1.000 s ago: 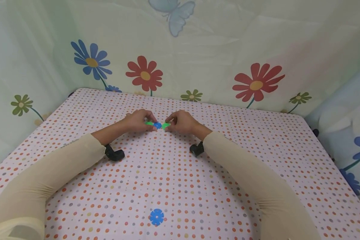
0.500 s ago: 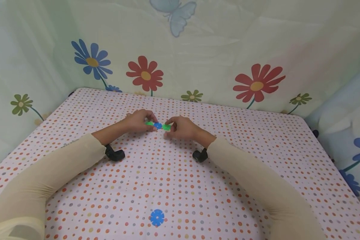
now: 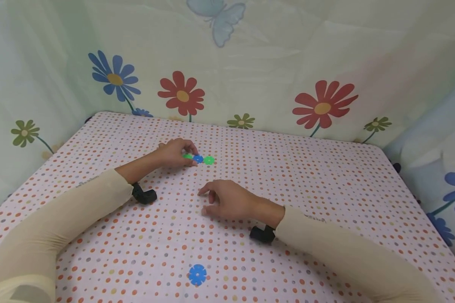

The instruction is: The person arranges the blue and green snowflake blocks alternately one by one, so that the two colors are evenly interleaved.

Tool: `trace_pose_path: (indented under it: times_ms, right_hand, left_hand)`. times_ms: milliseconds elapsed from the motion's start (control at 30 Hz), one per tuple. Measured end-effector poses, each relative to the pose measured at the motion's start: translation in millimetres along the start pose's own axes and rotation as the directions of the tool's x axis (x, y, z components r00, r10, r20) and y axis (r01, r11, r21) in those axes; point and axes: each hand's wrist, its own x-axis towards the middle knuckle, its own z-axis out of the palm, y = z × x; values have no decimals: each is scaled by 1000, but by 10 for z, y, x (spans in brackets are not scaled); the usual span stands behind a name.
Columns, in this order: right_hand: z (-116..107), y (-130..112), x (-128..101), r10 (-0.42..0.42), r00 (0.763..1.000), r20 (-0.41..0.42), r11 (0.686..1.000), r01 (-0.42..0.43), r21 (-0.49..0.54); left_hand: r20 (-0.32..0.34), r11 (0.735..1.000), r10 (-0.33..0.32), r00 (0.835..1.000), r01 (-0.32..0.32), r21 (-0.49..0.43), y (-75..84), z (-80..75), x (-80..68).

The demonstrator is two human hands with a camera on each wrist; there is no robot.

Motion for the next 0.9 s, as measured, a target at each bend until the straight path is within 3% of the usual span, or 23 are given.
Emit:
trace_pose_path:
  times_ms: [433, 900]
  right_hand:
    - [263, -292, -590, -76, 989, 128, 997, 79, -20]
    - [385, -439, -757, -163, 972, 169, 983, 175, -59]
  left_hand:
    - [4, 999, -6, 1000, 6, 32, 39, -3, -2]
    - [11, 998, 19, 1000, -19, 66, 185, 43, 59]
